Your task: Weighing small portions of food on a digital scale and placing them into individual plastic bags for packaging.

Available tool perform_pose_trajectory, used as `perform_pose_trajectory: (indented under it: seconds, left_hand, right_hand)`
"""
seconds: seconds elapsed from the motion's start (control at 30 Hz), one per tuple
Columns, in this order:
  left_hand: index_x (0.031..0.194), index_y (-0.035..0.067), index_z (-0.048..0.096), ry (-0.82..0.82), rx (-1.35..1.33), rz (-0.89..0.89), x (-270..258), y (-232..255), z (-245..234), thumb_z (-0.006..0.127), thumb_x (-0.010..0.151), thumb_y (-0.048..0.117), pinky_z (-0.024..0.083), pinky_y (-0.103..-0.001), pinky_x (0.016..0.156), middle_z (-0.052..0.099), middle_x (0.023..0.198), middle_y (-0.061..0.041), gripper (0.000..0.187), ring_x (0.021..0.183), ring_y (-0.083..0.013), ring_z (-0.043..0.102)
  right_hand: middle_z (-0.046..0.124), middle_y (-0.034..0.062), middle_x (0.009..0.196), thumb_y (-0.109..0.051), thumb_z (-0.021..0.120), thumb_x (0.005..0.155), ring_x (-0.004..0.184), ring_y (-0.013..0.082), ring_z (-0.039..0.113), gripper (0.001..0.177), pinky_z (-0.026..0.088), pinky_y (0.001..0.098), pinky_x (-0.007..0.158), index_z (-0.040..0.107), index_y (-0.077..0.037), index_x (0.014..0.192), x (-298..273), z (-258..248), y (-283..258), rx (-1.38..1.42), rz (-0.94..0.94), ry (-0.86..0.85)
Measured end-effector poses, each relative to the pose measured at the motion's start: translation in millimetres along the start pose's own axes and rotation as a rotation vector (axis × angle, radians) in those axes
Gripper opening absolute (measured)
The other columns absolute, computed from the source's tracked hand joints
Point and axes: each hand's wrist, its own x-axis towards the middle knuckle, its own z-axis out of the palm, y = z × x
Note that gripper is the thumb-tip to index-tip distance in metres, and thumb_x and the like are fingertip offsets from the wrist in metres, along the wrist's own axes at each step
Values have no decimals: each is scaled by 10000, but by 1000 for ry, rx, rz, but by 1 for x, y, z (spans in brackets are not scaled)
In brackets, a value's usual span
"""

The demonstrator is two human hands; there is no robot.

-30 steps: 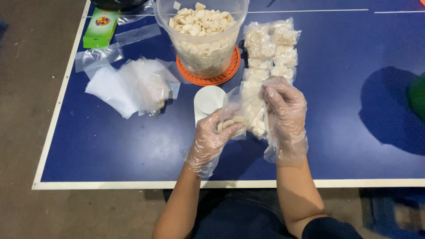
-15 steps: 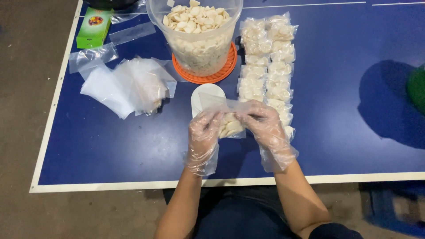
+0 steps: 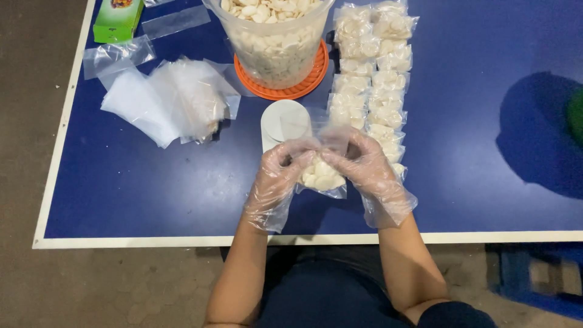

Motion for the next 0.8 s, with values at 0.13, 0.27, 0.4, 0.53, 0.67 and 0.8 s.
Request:
perform_pose_trajectory:
  seconds: [0.13,0.27,0.4,0.53,0.67,0.8]
  left_hand:
    - [986,30,792,-46,18,67,2,2,-6,802,886,90,595,-326,697,767,865,-138,117,809,-136,674]
    - [956,-4,777,-42,-103,31,0,-6,-16,786,885,51,562,-242,533,741,799,-140,90,678,-109,638]
    - [910,-2,733,-50,-436,-15,-2,17,-15,783,850,56,567,-239,486,709,775,-146,97,627,-143,674]
    - [865,-29,727,-80,-426,-2,1,0,-28,820,818,114,578,-250,567,746,970,-238,177,739,-178,707]
    - [850,-34,710,-89,-407,18,-1,-18,-36,815,832,150,609,-269,665,738,1106,-279,213,853,-200,731]
    - [773,-2,676,-79,-361,6,3,-24,-40,804,834,131,604,-270,703,740,1141,-268,194,897,-217,733]
  right_hand:
    - [706,75,928,-13,922,738,876,120,648,290,593,296,772,769,-12,984,1,4,8,-42,-21,-42]
    - [677,167,1001,-24,879,800,950,211,678,240,601,363,826,766,14,1008,5,-8,30,-19,-140,-129]
    - [679,233,1034,-54,842,846,1000,284,697,186,600,411,864,722,44,949,13,-9,34,-87,-278,-233]
    - [697,241,1089,-140,790,879,1039,316,711,153,596,414,892,761,3,926,15,-7,27,-134,-388,-329]
    - [693,261,1137,-195,725,926,1080,346,707,199,580,431,926,774,-2,939,13,-7,24,-189,-491,-369]
    - [658,277,1228,-149,532,1029,1173,466,645,292,530,567,978,698,-5,1221,6,-14,10,-420,-543,-457]
